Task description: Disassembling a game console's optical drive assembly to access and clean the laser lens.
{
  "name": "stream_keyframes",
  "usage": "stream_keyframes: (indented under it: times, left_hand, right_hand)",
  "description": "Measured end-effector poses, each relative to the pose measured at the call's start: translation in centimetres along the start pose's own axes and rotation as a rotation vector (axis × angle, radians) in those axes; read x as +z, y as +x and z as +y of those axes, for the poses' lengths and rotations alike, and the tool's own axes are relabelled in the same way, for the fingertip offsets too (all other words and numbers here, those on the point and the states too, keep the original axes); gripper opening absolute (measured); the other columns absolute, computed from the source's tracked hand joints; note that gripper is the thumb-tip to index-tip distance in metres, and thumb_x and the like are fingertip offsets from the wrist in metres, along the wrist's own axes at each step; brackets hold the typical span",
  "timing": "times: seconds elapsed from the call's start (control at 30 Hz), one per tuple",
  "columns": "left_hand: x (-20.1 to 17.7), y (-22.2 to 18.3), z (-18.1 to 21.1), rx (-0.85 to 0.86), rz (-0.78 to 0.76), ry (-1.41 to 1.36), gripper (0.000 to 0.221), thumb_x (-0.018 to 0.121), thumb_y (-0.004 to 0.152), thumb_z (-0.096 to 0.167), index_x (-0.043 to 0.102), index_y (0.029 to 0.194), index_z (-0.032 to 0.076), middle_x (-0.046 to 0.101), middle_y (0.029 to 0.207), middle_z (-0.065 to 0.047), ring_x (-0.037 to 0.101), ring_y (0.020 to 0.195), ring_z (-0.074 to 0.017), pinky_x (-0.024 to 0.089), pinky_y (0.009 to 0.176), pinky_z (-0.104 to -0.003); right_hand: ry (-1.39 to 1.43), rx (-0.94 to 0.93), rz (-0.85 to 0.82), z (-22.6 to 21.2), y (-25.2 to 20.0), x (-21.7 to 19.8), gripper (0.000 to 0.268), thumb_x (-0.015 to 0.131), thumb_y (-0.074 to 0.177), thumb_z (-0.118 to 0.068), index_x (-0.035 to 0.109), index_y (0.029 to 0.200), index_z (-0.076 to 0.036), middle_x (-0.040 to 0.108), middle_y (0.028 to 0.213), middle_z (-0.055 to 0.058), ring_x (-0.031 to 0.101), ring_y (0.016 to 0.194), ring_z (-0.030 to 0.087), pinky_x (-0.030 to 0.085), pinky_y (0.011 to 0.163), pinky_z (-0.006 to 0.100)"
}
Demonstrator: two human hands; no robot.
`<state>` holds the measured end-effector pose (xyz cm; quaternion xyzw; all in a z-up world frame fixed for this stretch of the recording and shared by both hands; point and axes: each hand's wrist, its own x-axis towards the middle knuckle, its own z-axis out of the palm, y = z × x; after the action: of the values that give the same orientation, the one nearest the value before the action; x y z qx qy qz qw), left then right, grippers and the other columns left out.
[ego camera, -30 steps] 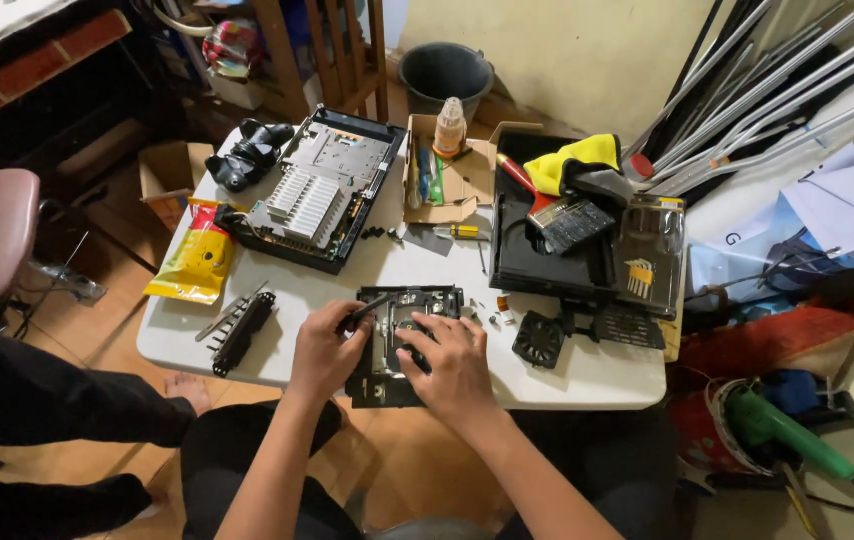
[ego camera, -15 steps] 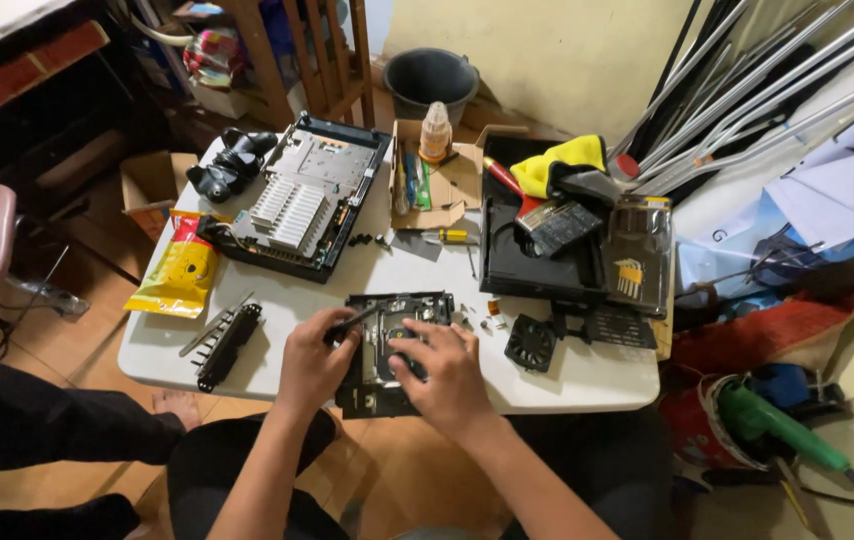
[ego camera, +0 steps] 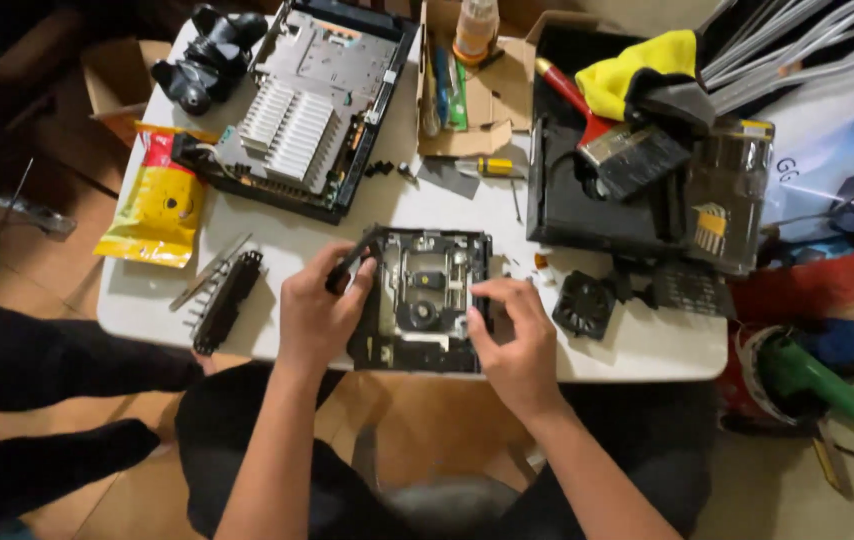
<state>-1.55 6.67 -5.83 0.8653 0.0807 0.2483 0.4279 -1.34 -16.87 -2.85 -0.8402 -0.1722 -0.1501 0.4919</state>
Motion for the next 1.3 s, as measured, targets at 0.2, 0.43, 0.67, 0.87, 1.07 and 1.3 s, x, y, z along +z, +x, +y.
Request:
stream_keyframes:
  times: [0.2,0.43,0.67,0.87,1.07,1.3]
  left_hand:
    - [-0.1,0.6,0.5,-0.088,-0.020,-0.085,0.008,0.082,0.087,0.021,0.080,0.095,0.021,0.046,0.045,-0.002,0.056,0.046,-0.0198,0.053,0.055,-0.033]
    - [-0.6,1.0,0.3,-0.034,-0.096,-0.091,0.013,0.078,0.088,0.009,0.078,0.100,0.014,0.053,0.047,-0.007,0.060,0.047,-0.0248,0.054,0.055,-0.035]
    - [-0.5,1.3,-0.3,-0.008,-0.143,-0.055,0.018,0.074,0.089,0.005,0.078,0.104,0.014,0.061,0.052,-0.008,0.064,0.052,-0.0275,0.057,0.058,-0.036]
    - [-0.9,1.7,0.2,0.007,-0.138,-0.068,0.020,0.073,0.089,0.003,0.077,0.105,0.013,0.064,0.054,-0.009,0.064,0.054,-0.0289,0.057,0.058,-0.036]
    - [-1.1,1.7,0.5,-0.027,-0.102,-0.162,0.012,0.073,0.090,0.003,0.078,0.099,0.009,0.061,0.053,-0.010,0.060,0.050,-0.0259,0.053,0.053,-0.034]
    - [-1.1,1.0,0.8,-0.023,0.001,-0.211,0.004,0.079,0.090,0.013,0.077,0.092,0.010,0.048,0.051,-0.004,0.052,0.050,-0.0167,0.049,0.051,-0.031]
  right_hand:
    - [-0.222,-0.076,-0.033,0.9,1.3,0.3,0.017,0.086,0.081,-0.014,0.079,0.093,-0.023,0.067,0.089,-0.007,0.064,0.087,0.019,0.053,0.084,0.031]
    - [-0.341,-0.286,-0.287,0.3,6.1,1.8,0.015,0.083,0.087,-0.018,0.080,0.102,-0.019,0.068,0.092,-0.002,0.060,0.086,0.021,0.046,0.079,0.034]
    - [-0.533,-0.230,-0.663,-0.6,8.2,2.3,0.023,0.074,0.093,-0.026,0.076,0.112,-0.014,0.065,0.098,0.004,0.063,0.089,0.026,0.043,0.077,0.038]
    - [-0.501,-0.210,-0.604,-0.2,8.0,2.7,0.020,0.074,0.091,-0.026,0.076,0.110,-0.017,0.061,0.098,0.000,0.059,0.088,0.022,0.043,0.075,0.038]
    - [-0.253,-0.142,-0.469,-0.2,8.0,1.8,0.023,0.078,0.088,-0.015,0.079,0.111,-0.017,0.064,0.096,0.001,0.061,0.085,0.022,0.050,0.079,0.037]
    - [-0.148,-0.189,-0.207,-0.3,7.8,-2.1,0.028,0.087,0.084,-0.014,0.080,0.111,-0.013,0.065,0.101,0.002,0.065,0.089,0.019,0.056,0.083,0.030]
